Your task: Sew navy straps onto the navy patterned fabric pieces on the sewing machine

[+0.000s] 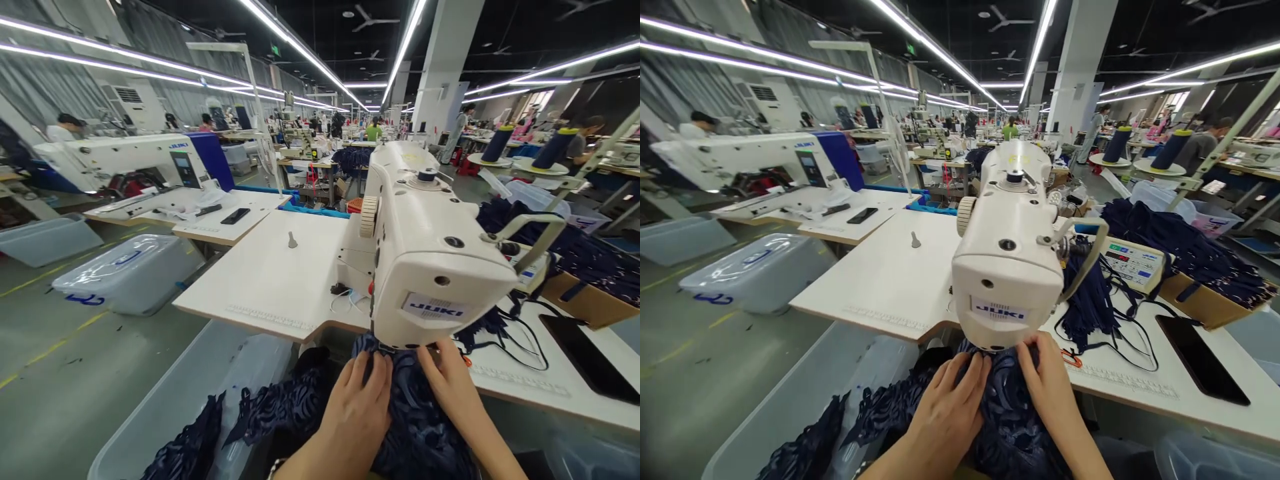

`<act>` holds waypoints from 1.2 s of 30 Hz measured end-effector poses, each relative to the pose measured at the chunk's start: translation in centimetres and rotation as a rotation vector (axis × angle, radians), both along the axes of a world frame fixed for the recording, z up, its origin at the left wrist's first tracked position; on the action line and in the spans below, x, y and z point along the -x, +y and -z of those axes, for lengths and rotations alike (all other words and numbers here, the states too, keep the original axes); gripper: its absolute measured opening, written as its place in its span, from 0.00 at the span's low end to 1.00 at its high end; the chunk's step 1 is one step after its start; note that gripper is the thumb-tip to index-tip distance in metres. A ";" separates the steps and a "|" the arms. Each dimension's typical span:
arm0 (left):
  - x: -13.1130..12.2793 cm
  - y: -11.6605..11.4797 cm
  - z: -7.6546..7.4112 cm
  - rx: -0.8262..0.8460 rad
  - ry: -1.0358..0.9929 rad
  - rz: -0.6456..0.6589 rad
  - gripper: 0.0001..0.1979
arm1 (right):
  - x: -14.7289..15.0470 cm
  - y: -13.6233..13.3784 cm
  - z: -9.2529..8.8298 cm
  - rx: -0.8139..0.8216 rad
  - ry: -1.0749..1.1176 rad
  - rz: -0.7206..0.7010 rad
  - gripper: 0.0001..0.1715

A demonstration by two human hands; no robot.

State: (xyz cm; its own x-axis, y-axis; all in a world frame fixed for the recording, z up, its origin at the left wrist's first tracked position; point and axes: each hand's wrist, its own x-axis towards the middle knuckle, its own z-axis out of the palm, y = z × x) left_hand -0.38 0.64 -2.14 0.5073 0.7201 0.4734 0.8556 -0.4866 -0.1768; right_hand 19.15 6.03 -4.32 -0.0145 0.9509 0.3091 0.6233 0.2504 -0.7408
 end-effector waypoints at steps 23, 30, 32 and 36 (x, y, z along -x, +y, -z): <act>-0.9 -0.8 -2.5 0.395 -0.610 0.528 0.32 | -2.8 -7.5 -3.7 0.110 0.167 -0.409 0.18; -0.3 0.2 -3.5 0.848 -0.816 0.202 0.14 | -5.1 -3.2 -5.4 0.158 0.077 -0.375 0.18; 0.0 1.1 -3.2 0.685 -0.723 0.181 0.14 | -8.2 0.7 -4.3 0.210 0.017 0.085 0.19; -0.1 2.7 -2.2 0.265 -0.408 0.154 0.17 | -13.4 8.0 -1.8 0.212 -0.085 0.434 0.17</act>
State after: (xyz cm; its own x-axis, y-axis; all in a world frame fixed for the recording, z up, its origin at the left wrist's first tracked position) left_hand -0.24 3.30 0.03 0.4290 0.7735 0.4666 0.7440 -0.5955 0.3030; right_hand 32.52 14.01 -2.50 0.3801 0.9168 0.1228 0.6969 -0.1966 -0.6897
